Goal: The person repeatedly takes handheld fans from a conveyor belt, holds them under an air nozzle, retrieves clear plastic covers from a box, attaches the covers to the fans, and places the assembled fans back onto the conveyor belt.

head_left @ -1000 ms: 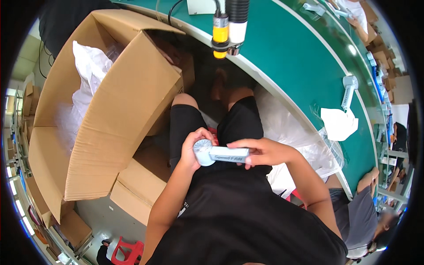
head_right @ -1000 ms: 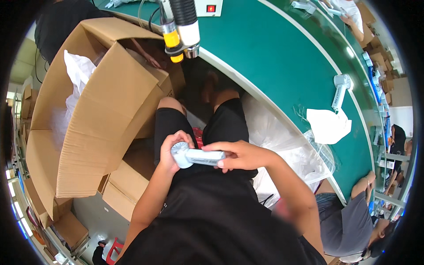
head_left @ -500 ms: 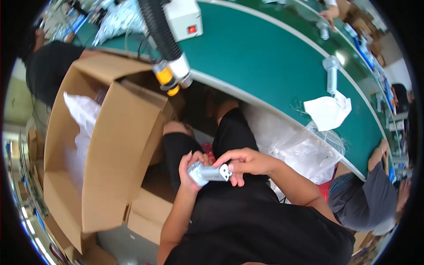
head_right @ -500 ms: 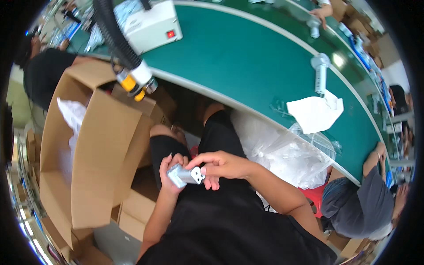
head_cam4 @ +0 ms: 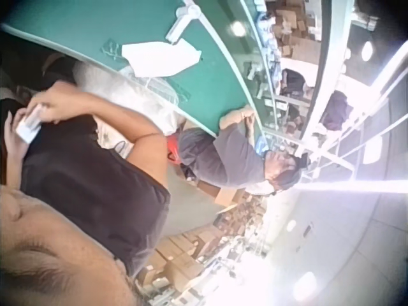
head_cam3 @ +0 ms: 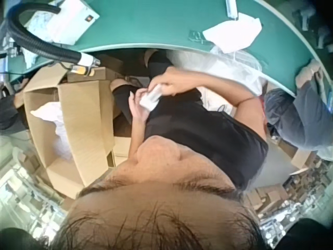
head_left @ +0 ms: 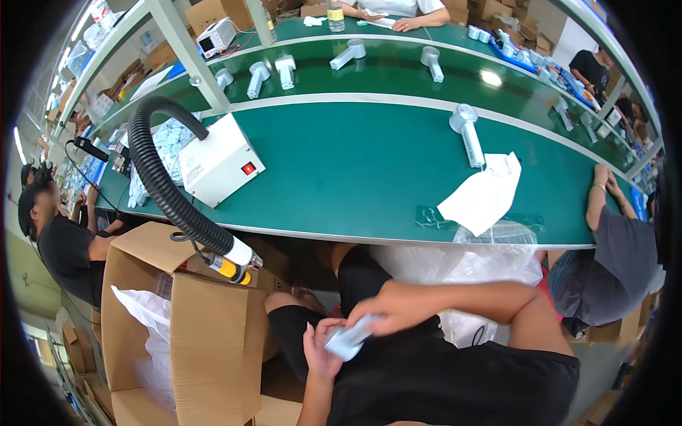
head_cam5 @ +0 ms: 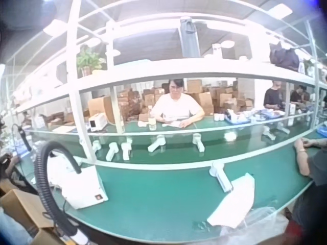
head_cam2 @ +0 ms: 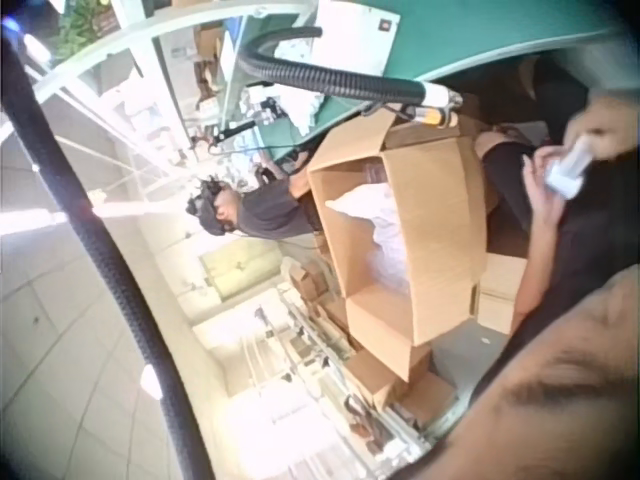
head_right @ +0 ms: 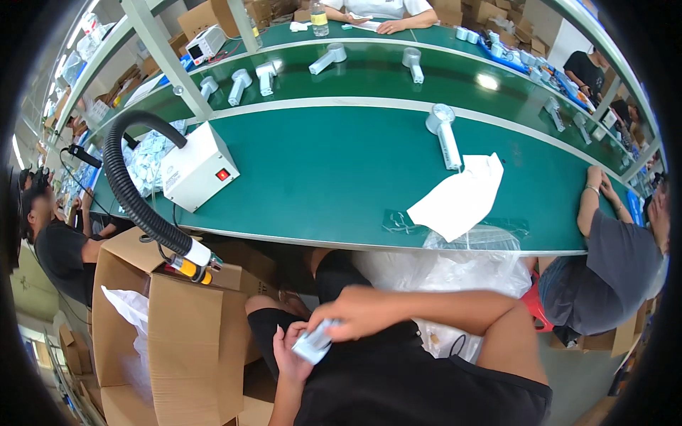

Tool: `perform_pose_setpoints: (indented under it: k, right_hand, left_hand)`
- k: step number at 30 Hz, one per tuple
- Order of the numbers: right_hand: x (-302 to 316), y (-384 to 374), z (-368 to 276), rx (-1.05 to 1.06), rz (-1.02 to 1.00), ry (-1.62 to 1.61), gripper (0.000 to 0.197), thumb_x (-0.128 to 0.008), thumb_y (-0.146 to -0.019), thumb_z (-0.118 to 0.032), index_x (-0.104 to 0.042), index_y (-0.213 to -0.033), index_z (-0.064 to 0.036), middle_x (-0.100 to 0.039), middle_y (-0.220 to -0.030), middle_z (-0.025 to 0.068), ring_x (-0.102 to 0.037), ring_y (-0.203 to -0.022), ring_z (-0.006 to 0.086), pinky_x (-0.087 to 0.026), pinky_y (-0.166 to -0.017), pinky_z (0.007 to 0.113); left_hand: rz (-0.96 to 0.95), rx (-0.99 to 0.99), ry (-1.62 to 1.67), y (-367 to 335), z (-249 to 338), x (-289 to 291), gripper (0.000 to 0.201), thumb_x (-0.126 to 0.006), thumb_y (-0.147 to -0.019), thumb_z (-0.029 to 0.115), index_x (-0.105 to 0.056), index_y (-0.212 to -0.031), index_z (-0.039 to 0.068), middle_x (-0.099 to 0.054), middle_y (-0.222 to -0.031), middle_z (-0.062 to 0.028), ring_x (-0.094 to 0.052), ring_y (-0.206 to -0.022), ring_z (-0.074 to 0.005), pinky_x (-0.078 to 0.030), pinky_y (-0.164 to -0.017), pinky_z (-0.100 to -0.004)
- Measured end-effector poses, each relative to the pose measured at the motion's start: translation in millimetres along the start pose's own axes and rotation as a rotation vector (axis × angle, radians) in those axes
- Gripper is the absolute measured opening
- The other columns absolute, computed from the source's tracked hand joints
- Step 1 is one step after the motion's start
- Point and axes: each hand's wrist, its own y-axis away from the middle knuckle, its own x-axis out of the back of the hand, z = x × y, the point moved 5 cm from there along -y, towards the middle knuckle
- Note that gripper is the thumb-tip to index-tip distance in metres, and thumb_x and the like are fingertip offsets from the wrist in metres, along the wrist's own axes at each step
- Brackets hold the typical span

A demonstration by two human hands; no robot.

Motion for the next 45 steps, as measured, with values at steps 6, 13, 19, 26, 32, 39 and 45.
perform_pose_setpoints:
  k: [6,13,19,26,32,39,45]
  right_hand:
    - [216,46,-36,-0.168,0.757,0.174,0.031,-0.046,-0.089,-0.018,-0.066,-0.11,-0.006,-0.067,-0.073,0.0085,-0.064,-0.058,0.0141,-0.053,-0.055,0.028]
    - [384,-16,93,-0.575,1.294,0.851,0.035,-0.048,-0.093,-0.029,-0.059,-0.114,-0.0032,-0.069,-0.089,0.0221,-0.066,-0.085,0.0412,-0.051,-0.075,0.053]
    - [425,-44,188,-0.792,1.338,0.901,0.038,-0.052,-0.095,-0.038,-0.052,-0.119,-0.0091,-0.071,-0.091,0.0156,-0.068,-0.088,0.0358,-0.051,-0.073,0.051]
    - [459,-126,130,-0.565,1.32,1.397,0.042,-0.055,-0.089,-0.043,-0.065,-0.117,-0.0137,-0.06,-0.123,0.0156,-0.058,-0.108,0.0324,-0.049,-0.083,0.049]
    - [512,-185,210,-0.663,1.077,0.744,0.057,-0.032,-0.097,-0.058,-0.03,-0.15,-0.036,-0.061,-0.123,0.0259,-0.059,-0.113,0.0431,-0.046,-0.094,0.052]
    - [532,-229,240,-0.796,1.008,1.075,0.054,-0.047,-0.092,-0.06,-0.07,-0.112,-0.0164,-0.069,-0.113,0.0134,-0.064,-0.106,0.0384,-0.052,-0.085,0.051]
    - [644,-125,319,-0.494,1.148,0.324,0.047,-0.051,-0.094,-0.051,-0.059,-0.128,-0.0192,-0.07,-0.105,0.0129,-0.067,-0.089,0.0274,-0.053,-0.072,0.037]
  left_hand:
    - [0.021,-0.113,-0.195,39,25,25,0.05,-0.036,-0.102,0.043,-0.056,-0.114,0.0,-0.062,-0.114,-0.0193,-0.062,-0.097,-0.0292,-0.051,-0.088,-0.0448]
    - [0.057,-0.134,-0.198,28,25,20,0.043,-0.04,-0.1,0.038,-0.055,-0.112,-0.001,-0.063,-0.11,-0.0177,-0.063,-0.096,-0.0269,-0.051,-0.087,-0.0421]
    - [0.189,-0.147,-0.164,31,23,14,0.04,-0.046,-0.1,0.036,-0.056,-0.115,0.0,-0.064,-0.106,-0.0152,-0.063,-0.094,-0.0254,-0.051,-0.086,-0.0396]
    - [0.335,-0.195,-0.125,63,35,39,0.041,-0.046,-0.099,0.038,-0.057,-0.115,0.002,-0.064,-0.107,-0.0152,-0.063,-0.096,-0.0261,-0.052,-0.086,-0.0408]
    - [0.274,-0.168,-0.403,75,93,10,0.036,-0.044,-0.103,0.029,-0.056,-0.117,-0.002,-0.061,-0.088,-0.0094,-0.062,-0.093,-0.0209,-0.047,-0.089,-0.0335]
    - [0.365,-0.433,-0.699,179,140,-42,0.029,-0.045,-0.102,0.021,-0.06,-0.113,-0.001,-0.063,-0.089,-0.0092,-0.061,-0.085,-0.0153,-0.047,-0.076,-0.0272]
    - [0.601,-1.075,-1.234,267,245,-44,0.009,-0.06,-0.09,0.003,-0.066,-0.085,-0.002,-0.065,-0.075,-0.0068,-0.059,-0.062,-0.0127,-0.045,-0.057,-0.0248]
